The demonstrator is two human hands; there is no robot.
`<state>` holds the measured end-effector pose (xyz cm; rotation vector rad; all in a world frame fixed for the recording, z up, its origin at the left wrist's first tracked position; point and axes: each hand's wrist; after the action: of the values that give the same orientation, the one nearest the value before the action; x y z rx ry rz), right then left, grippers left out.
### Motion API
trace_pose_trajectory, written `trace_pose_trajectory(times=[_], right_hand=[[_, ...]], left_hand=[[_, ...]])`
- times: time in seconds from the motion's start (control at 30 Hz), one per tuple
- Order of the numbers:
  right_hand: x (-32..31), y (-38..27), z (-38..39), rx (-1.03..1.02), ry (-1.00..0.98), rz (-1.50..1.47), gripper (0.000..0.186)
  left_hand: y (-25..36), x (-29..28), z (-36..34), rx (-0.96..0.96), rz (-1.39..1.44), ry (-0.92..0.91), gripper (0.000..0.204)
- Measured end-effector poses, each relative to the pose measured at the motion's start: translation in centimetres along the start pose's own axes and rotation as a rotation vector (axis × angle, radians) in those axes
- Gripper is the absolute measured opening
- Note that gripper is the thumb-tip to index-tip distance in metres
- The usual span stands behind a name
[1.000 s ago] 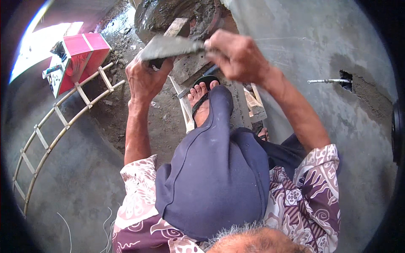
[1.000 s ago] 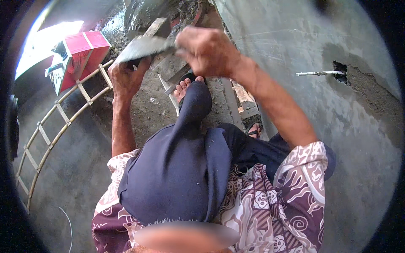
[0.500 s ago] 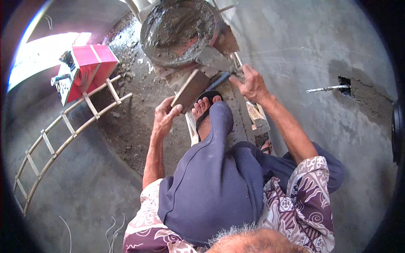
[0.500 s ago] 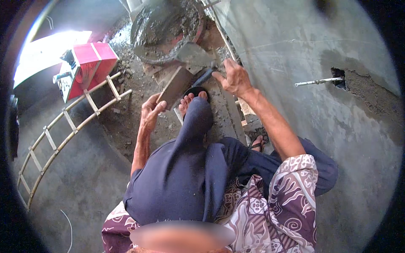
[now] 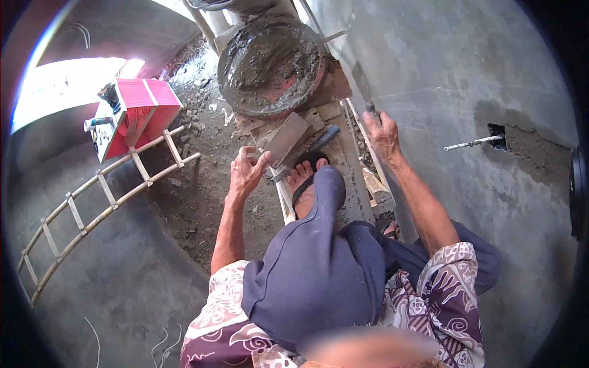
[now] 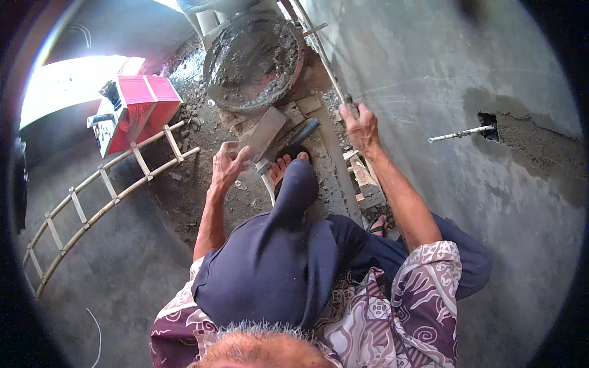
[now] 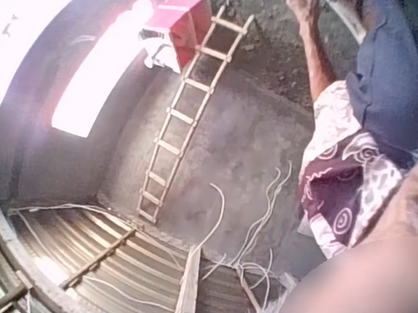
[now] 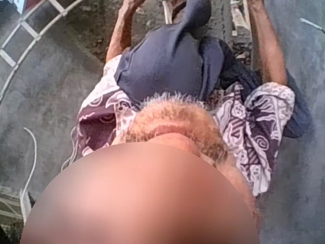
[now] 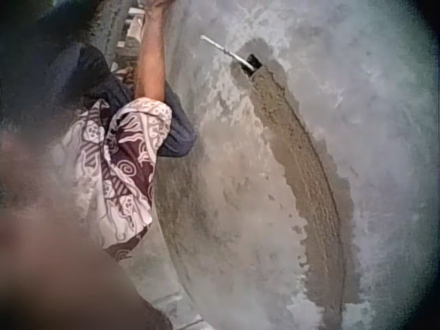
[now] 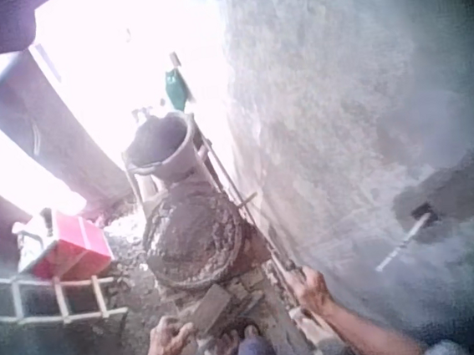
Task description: Using a trowel and wooden float to patch a narrow groove in a concrete wall with mortar.
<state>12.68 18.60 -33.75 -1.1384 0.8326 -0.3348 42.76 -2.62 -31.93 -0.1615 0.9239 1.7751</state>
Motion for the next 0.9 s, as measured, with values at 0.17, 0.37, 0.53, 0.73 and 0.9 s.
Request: trace_pose_trajectory(times=[0.17,0.37,0.53,0.73,0.9], right_hand=[[0.0,-4.1,0.4,0.531,-0.163,-0.875,0.037],[1.9,-7.8,0.7,0.573,-0.291,-1.025,0.041],[8.8,-10.5,2.2,-0.064,-0.184,-0.358,0.031],[9.9,-11.7,2.7,-0.605,-0.199,-0.021,0.031],[6.1,-7.6,-5.5,-0.795,-0.065,0.489,0.019]], left_hand=[[-0.8,-1.5,-0.5,0.087,0.193,0.225,0.038],[3.9,-0.5,2.0,0.137,0.448,0.114,0.031],[9.9,2.6,5.2,0.088,0.650,-0.325,0.045],[8.5,3.5,3.3,-0.019,1.096,-0.460,0.036],[6.6,-0.3,2.9,-0.114,1.014,-0.282,0.035]])
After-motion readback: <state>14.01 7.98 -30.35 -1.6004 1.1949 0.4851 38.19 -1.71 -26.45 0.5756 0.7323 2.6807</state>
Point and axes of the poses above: each hand's wrist, its own z-axis away from the middle knuckle, its own x-axis out of the palm, y = z × x, and after that the axes turned 11 degrees about -x, right-handed
